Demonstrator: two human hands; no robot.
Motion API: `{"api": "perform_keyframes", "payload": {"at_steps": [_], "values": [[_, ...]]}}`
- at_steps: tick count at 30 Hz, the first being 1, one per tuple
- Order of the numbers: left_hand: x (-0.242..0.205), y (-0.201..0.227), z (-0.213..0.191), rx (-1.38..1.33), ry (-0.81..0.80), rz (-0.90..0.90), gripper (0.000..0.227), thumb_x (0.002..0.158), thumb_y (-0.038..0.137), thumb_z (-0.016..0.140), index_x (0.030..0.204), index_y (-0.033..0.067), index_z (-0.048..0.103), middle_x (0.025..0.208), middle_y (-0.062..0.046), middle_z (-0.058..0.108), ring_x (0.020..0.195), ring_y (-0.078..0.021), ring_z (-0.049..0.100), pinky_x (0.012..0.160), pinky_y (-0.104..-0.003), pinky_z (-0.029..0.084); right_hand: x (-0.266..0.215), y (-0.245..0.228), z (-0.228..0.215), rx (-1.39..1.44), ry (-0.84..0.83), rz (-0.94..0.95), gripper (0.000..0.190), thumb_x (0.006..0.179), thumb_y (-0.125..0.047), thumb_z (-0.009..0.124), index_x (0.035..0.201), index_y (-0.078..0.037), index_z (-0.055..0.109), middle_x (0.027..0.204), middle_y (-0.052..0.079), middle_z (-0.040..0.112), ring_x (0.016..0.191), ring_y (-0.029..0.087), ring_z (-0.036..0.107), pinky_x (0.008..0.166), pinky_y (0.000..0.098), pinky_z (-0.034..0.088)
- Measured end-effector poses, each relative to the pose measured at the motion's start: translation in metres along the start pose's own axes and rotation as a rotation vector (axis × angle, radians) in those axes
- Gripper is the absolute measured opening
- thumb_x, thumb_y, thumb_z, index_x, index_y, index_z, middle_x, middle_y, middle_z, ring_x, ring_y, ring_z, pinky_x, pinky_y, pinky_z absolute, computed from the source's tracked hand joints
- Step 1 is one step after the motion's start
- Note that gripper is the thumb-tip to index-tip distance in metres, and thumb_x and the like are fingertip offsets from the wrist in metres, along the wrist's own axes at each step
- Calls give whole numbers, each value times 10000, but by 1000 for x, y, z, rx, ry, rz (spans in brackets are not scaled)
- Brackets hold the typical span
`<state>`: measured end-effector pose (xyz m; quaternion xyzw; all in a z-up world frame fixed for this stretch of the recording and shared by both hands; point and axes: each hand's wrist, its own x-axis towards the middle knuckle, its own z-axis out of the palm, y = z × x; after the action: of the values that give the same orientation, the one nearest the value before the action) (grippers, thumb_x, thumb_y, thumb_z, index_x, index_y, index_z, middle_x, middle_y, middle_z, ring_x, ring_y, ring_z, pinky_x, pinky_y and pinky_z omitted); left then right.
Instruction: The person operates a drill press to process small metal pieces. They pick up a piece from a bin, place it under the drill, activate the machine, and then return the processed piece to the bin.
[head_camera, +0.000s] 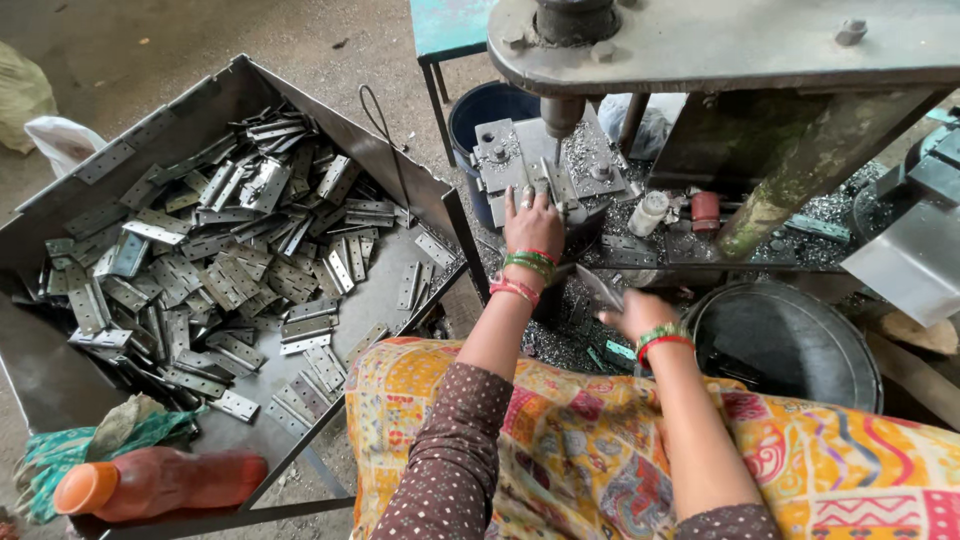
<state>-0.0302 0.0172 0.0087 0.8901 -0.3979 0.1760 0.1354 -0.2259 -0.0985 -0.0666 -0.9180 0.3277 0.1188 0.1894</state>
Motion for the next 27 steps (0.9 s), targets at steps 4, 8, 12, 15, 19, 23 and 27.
{"api": "perform_keyframes", "payload": {"at_steps": [4, 8, 12, 15, 19, 23, 27], "values": [[14, -2, 10, -40, -208, -87, 293, 1015, 179, 489, 1021, 108, 773, 1244, -97, 678, 1275, -270, 592, 1297, -576, 155, -6, 0, 1, -33, 30, -14, 541, 881, -568, 706, 1071, -62, 738, 1016, 210, 748, 961, 396, 727, 853, 503, 571], [26, -6, 16, -15, -61, -48, 279, 954, 191, 521, 979, 98, 783, 1243, -112, 675, 1327, -290, 553, 1237, -574, 179, -10, 11, 28, -57, 74, -15, 522, 959, -533, 642, 1111, -37, 695, 977, 228, 757, 916, 400, 741, 823, 506, 580], [7, -6, 22, 18, -1, -7, 269, 941, 173, 535, 992, 87, 785, 1308, -119, 663, 1305, -275, 563, 1245, -582, 177, -18, 12, 37, 58, 19, -15, 532, 874, -516, 689, 1128, -49, 677, 1020, 232, 734, 955, 422, 710, 835, 527, 561], [27, -11, 20, 52, -63, -16, 261, 903, 159, 550, 996, 92, 784, 1298, -122, 658, 1311, -272, 556, 1232, -584, 156, -4, 1, 0, 25, 3, -10, 569, 849, -558, 711, 1107, -51, 696, 1049, 222, 737, 989, 409, 712, 875, 511, 561], [45, -15, 24, 45, -197, -69, 356, 1013, 290, 506, 944, 89, 792, 1343, -120, 633, 1337, -273, 538, 1239, -582, 109, -6, -2, -10, -14, -23, 22, 564, 904, -575, 648, 1118, -55, 682, 1038, 212, 748, 969, 391, 732, 858, 504, 578], [48, -14, 22, 53, -206, -71, 294, 977, 159, 501, 1066, 100, 775, 1313, -100, 660, 1346, -260, 543, 1266, -576, 88, -16, 5, 21, 6, -65, 10, 546, 968, -561, 567, 1139, -49, 645, 990, 207, 760, 908, 373, 761, 803, 496, 605], [20, -13, 22, 12, -199, -58, 313, 1011, 190, 483, 1066, 94, 776, 1387, -110, 623, 1343, -251, 532, 1277, -586, 82, -19, 9, 36, 19, -58, -21, 553, 915, -553, 631, 1147, -51, 635, 983, 220, 749, 914, 382, 742, 807, 501, 590]]}}
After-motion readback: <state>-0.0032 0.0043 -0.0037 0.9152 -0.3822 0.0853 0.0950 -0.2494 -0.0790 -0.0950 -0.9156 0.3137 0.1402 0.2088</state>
